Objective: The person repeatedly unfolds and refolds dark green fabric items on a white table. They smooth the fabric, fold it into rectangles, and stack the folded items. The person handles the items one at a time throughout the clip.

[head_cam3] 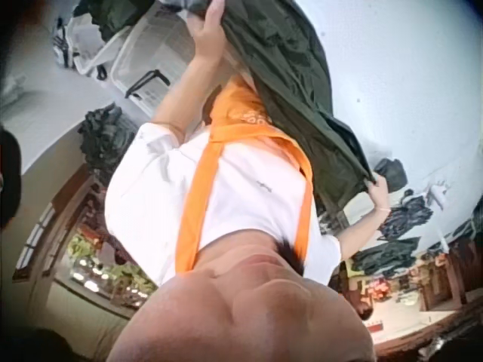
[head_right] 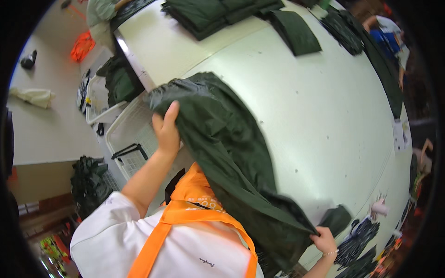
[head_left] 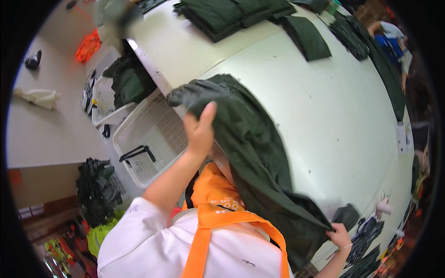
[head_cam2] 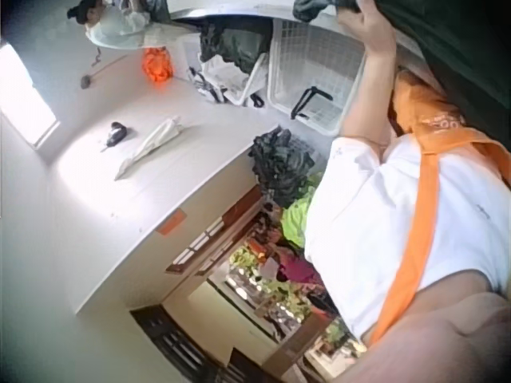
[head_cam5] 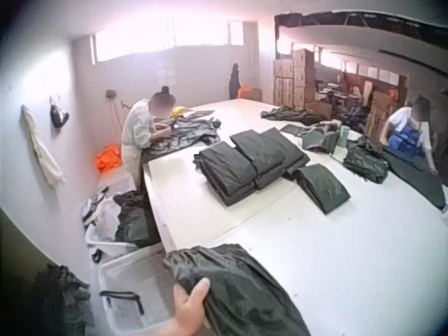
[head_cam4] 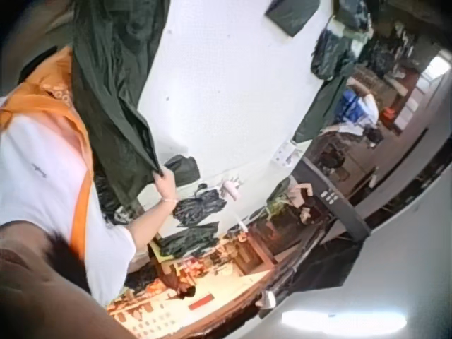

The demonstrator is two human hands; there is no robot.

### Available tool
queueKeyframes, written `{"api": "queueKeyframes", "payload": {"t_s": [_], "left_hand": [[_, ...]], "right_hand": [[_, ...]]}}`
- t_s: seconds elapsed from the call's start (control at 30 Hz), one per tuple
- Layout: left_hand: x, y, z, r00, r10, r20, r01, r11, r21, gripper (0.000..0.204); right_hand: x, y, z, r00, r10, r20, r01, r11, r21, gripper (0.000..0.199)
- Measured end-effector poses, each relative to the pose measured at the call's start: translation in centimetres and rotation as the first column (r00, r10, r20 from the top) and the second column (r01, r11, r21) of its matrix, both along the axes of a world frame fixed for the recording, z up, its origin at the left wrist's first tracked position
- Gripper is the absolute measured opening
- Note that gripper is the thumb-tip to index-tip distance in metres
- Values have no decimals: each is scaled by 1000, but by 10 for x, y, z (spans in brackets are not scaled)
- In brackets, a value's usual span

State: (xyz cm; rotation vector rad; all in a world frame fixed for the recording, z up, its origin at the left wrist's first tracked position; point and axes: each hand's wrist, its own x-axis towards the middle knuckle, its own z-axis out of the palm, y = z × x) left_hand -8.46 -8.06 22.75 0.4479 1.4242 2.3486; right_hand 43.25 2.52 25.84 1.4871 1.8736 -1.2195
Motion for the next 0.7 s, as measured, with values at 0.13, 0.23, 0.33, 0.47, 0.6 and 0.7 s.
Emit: {"api": "queueKeyframes", "payload": {"t_s": [0.13, 0.23, 0.33, 0.47, 0.6, 0.7], "left_hand": [[-51, 88, -1, 833, -153, -532, -26, 949, -314, 26], [-50, 141, -47, 722, -412, -556, -63, 761, -645, 50], [-57, 124, -98, 600, -538, -592, -178, 631, -755, 73], [-136, 68, -134, 565, -534, -630, -418, 473, -776, 86], [-221, 25, -162, 741, -385, -550, -487, 257, -835, 72], [-243, 17, -187, 815, -252, -522, -353, 498, -792, 54]], "right_hand": [[-21, 42, -13, 940, -328, -90, 316, 940, -127, 22], [-12, 82, -73, 991, -55, 121, -4, 897, 442, 59], [-67, 93, -133, 948, -189, -255, 301, 791, 533, 49], [-261, 53, -144, 959, 253, -126, -76, 660, 748, 54], [-403, 59, -126, 889, 324, -322, 126, 504, 854, 63], [-516, 75, -105, 774, 568, -281, -8, 452, 892, 65]]}}
